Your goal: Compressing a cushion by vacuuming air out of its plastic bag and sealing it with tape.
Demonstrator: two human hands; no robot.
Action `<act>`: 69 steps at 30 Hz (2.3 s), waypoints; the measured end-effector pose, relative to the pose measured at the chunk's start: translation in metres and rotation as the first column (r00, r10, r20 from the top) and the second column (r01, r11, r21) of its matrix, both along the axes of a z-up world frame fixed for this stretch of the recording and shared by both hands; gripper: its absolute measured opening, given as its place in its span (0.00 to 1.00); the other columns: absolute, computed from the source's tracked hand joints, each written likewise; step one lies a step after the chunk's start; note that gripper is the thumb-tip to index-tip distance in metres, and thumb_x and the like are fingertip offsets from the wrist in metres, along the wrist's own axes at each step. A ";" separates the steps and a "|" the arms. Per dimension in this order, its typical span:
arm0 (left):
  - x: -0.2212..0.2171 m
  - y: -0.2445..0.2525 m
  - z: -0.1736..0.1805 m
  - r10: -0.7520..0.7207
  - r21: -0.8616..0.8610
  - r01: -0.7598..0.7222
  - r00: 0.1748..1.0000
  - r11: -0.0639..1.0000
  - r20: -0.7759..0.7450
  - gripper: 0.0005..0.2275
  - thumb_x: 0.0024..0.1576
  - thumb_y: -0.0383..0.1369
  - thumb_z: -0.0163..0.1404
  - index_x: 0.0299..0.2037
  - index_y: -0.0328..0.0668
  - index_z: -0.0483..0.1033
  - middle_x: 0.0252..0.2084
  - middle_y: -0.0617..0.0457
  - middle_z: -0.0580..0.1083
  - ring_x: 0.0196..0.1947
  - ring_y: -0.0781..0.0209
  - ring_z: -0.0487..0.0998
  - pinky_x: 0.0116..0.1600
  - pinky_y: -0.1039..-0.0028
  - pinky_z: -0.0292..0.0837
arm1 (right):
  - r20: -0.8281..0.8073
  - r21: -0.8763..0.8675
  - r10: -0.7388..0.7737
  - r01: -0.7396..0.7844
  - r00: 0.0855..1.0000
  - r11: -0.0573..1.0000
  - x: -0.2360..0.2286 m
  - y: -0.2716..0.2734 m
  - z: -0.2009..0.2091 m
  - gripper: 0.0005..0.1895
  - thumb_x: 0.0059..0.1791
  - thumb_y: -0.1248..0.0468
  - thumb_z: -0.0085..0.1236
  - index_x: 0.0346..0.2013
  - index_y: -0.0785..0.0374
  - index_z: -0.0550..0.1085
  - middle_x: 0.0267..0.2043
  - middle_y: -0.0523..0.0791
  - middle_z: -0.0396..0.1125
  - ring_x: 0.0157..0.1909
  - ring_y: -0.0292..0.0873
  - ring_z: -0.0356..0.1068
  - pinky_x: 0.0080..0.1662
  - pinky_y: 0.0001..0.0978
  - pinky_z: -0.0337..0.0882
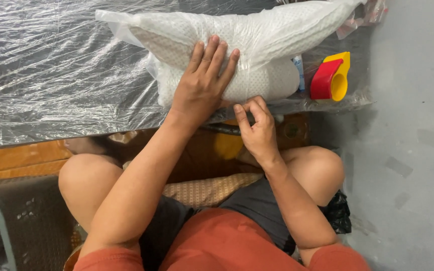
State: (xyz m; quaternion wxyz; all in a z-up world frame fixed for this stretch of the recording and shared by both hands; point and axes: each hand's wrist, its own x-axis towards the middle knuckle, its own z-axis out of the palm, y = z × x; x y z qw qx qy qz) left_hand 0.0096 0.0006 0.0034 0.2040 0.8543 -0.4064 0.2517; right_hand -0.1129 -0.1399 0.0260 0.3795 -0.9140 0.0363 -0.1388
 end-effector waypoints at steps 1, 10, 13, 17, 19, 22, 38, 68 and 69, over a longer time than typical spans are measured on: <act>0.000 0.000 0.001 -0.016 0.007 0.016 1.000 1.000 -0.019 0.47 0.37 0.50 0.69 0.67 0.34 0.67 0.66 0.35 0.68 0.70 0.39 0.62 0.75 0.51 0.52 | 0.021 -0.034 -0.002 0.003 1.000 0.999 0.001 0.000 0.000 0.11 0.56 0.65 0.54 0.31 0.68 0.68 0.35 0.45 0.63 0.35 0.42 0.64 0.44 0.32 0.68; 0.003 -0.001 0.004 -0.010 0.049 0.010 1.000 0.999 -0.015 0.48 0.35 0.52 0.68 0.67 0.32 0.68 0.65 0.34 0.68 0.70 0.37 0.61 0.75 0.51 0.51 | 0.067 -0.352 -0.019 0.042 0.998 0.935 0.007 0.003 0.004 0.10 0.54 0.64 0.57 0.31 0.65 0.69 0.33 0.45 0.65 0.34 0.48 0.67 0.51 0.39 0.62; 0.003 0.001 0.006 0.000 0.119 -0.004 0.999 0.993 0.036 0.49 0.37 0.54 0.66 0.68 0.30 0.67 0.66 0.33 0.68 0.70 0.37 0.61 0.74 0.51 0.52 | 0.039 -0.435 -0.016 0.031 0.999 0.900 0.010 0.001 -0.001 0.10 0.55 0.62 0.55 0.32 0.63 0.70 0.34 0.45 0.65 0.36 0.48 0.66 0.50 0.42 0.59; 0.003 -0.001 0.006 0.007 0.151 -0.013 0.999 0.989 0.039 0.51 0.37 0.57 0.64 0.69 0.31 0.66 0.66 0.33 0.67 0.71 0.36 0.59 0.76 0.52 0.48 | 0.059 -0.503 -0.037 0.061 0.998 0.862 0.011 0.000 -0.005 0.09 0.55 0.62 0.56 0.33 0.62 0.70 0.34 0.45 0.66 0.37 0.49 0.66 0.49 0.41 0.58; 0.003 0.000 0.006 -0.008 0.172 0.004 1.000 0.985 0.020 0.51 0.40 0.57 0.63 0.70 0.27 0.63 0.68 0.31 0.66 0.73 0.36 0.56 0.77 0.52 0.43 | 0.054 -0.531 -0.045 0.067 0.998 0.845 0.012 0.000 -0.007 0.11 0.56 0.59 0.54 0.33 0.62 0.71 0.34 0.45 0.66 0.38 0.48 0.66 0.51 0.43 0.58; 0.007 0.008 0.006 -0.023 0.209 0.023 1.000 0.978 -0.002 0.55 0.34 0.59 0.62 0.73 0.33 0.61 0.70 0.37 0.65 0.75 0.42 0.52 0.79 0.57 0.37 | 0.076 -0.551 -0.059 0.092 0.995 0.829 0.012 0.001 -0.010 0.11 0.56 0.59 0.55 0.32 0.61 0.71 0.34 0.44 0.65 0.37 0.47 0.65 0.50 0.43 0.57; 0.002 0.015 0.020 -0.130 0.029 0.137 0.977 0.990 -0.172 0.44 0.44 0.44 0.65 0.70 0.28 0.63 0.70 0.32 0.64 0.75 0.42 0.49 0.78 0.55 0.34 | 0.201 -0.472 -0.037 0.130 0.979 0.872 0.009 0.005 -0.017 0.06 0.54 0.63 0.56 0.35 0.63 0.72 0.37 0.46 0.64 0.39 0.50 0.65 0.48 0.43 0.62; 0.003 0.017 0.015 -0.126 0.086 0.139 0.982 0.986 -0.142 0.50 0.43 0.52 0.65 0.74 0.32 0.58 0.72 0.34 0.61 0.76 0.43 0.46 0.78 0.56 0.30 | 0.401 -0.507 0.019 0.204 0.916 0.838 0.013 -0.033 -0.047 0.28 0.49 0.59 0.70 0.10 0.64 0.67 0.12 0.43 0.63 0.14 0.40 0.51 0.24 0.33 0.58; 0.003 0.017 0.016 -0.132 0.068 0.143 0.981 0.987 -0.145 0.50 0.42 0.51 0.66 0.73 0.32 0.59 0.72 0.34 0.62 0.76 0.43 0.46 0.78 0.56 0.32 | 0.411 -0.537 0.062 0.187 0.909 0.822 0.014 -0.036 -0.050 0.27 0.50 0.59 0.70 0.11 0.63 0.67 0.13 0.43 0.64 0.14 0.41 0.53 0.27 0.33 0.60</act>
